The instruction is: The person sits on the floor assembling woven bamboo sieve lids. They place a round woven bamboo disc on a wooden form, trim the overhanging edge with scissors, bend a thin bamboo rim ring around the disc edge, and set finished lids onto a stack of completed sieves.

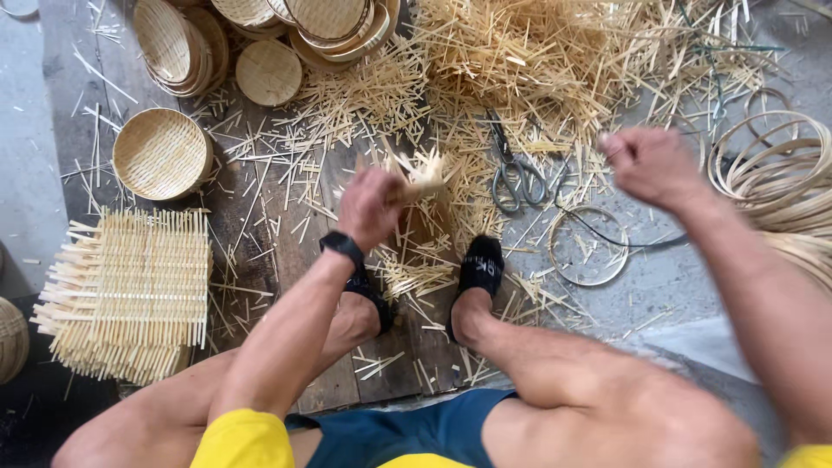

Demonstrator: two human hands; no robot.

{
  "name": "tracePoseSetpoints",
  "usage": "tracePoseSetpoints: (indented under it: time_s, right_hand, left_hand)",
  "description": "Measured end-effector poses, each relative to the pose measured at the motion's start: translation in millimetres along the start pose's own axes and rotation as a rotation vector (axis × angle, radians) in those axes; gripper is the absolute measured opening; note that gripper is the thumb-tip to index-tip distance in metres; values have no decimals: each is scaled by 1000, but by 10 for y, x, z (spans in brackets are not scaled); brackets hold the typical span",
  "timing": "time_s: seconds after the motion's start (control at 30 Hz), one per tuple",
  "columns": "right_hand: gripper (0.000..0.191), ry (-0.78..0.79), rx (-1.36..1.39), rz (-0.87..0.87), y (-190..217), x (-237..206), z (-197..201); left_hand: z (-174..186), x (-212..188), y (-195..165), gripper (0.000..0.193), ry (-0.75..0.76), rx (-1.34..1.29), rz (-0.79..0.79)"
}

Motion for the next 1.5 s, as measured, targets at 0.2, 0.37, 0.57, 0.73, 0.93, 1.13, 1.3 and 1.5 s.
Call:
tracePoseSetpoints:
  time_s: [0.2,0.37,0.57,0.73,0.93,1.13,1.3,1.5]
  right_hand:
    - [38,193,396,-58,-134,409,-1980]
    - [53,-104,279,59,60,659,-2385]
    - [71,28,279,-103,47,938,-2534]
    - [48,344,428,-199,-163,935,-2876]
    - [53,349,489,-134,-276,320,-2928]
    - [60,121,341,-125,-250,-110,-2604]
    - [58,111,298,71,126,5,-2465]
    - [63,-167,-3,360,825,183,-2132]
  left_hand:
    - [-511,-839,-929,45,326,391,-300]
    - [-677,-1277,-844,30,566,209,-187]
    - [-636,-1211,-327,23,722,-77,371]
    - [-472,-456,-273,95,291,164,201]
    - [-519,-324,-229,82,288,160,296]
    - [-609,-243,-283,77,298,122,165]
    - [-880,-193,-147,87,582,64,-7]
    - [-674,-325,-110,107,325,215,309]
Point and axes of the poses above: each hand's wrist, its own x-axis towards the middle knuckle, its own z-axis out of the back of the hand, y = z × x, the point moved 9 cm from there along x, towards the middle knuckle, and after that the axes turned 5 degrees about -z, right-handed, at the moved point
